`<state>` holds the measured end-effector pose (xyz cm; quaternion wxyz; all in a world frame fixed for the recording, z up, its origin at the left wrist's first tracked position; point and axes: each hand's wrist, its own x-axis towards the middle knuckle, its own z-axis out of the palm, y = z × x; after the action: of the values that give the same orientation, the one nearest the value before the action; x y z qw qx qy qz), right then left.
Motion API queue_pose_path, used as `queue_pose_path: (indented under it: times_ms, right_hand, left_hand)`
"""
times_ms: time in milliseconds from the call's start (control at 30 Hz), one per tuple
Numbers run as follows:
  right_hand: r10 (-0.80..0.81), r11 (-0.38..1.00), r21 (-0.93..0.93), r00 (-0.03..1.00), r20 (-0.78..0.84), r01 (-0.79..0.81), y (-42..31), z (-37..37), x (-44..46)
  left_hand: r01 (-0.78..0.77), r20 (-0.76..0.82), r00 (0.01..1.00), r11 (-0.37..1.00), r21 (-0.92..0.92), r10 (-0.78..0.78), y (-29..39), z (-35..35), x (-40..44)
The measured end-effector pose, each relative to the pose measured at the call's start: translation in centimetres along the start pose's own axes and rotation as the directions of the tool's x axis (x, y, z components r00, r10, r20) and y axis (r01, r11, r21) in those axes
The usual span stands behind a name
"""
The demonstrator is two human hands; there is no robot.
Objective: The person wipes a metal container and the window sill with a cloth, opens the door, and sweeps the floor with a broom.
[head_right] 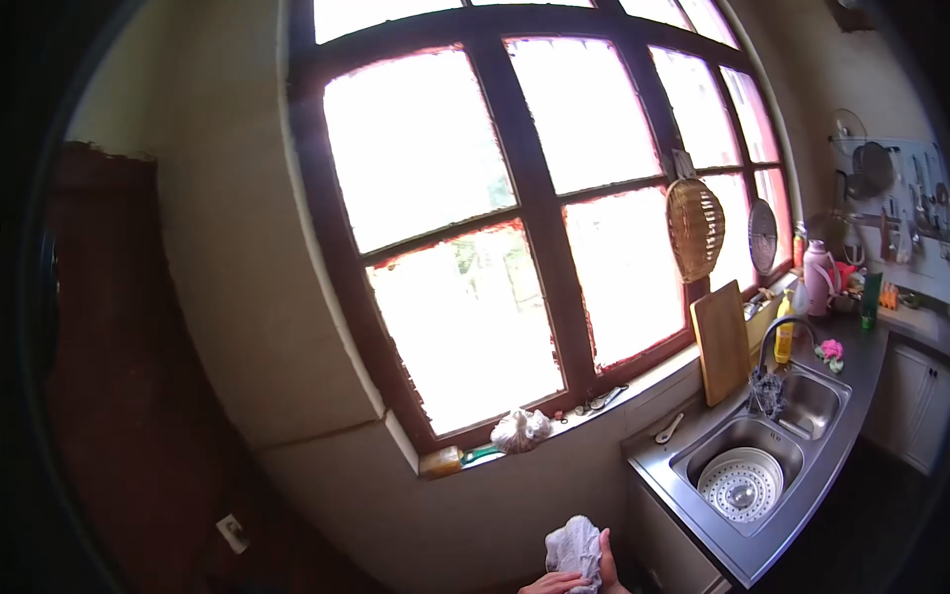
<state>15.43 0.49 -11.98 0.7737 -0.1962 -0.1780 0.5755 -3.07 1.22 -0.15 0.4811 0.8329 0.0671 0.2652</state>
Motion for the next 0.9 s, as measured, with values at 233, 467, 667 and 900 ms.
queue_pose_path:
  times_ms: [233, 467, 667, 900]
  right_hand:
    - [-0.037, 0.990, 0.143, 0.976, 0.216, 0.006, -4.1, 8.3, 5.7]
    - [-0.245, 0.762, -0.630, 0.968, -0.063, 0.152, -0.7, 5.8, 8.0]
    - [-0.042, 0.825, -0.566, 0.997, -0.067, -0.003, -1.3, 4.0, 9.7]
    - [0.037, 0.740, -0.649, 0.974, -0.224, -0.178, -4.6, -4.4, 7.6]
  left_hand:
    - [0.165, -0.116, 0.946, 0.755, -0.634, -0.304, -8.3, -7.4, 6.4]
    - [0.237, -0.224, 0.876, 0.785, -0.572, -0.428, -9.3, -8.7, 8.5]
    - [0.193, -0.302, 0.788, 0.681, -0.706, -0.536, -12.6, -9.3, 9.4]
    - [0.250, -0.193, 0.672, 0.464, -0.849, -0.715, -17.8, -7.0, 7.9]
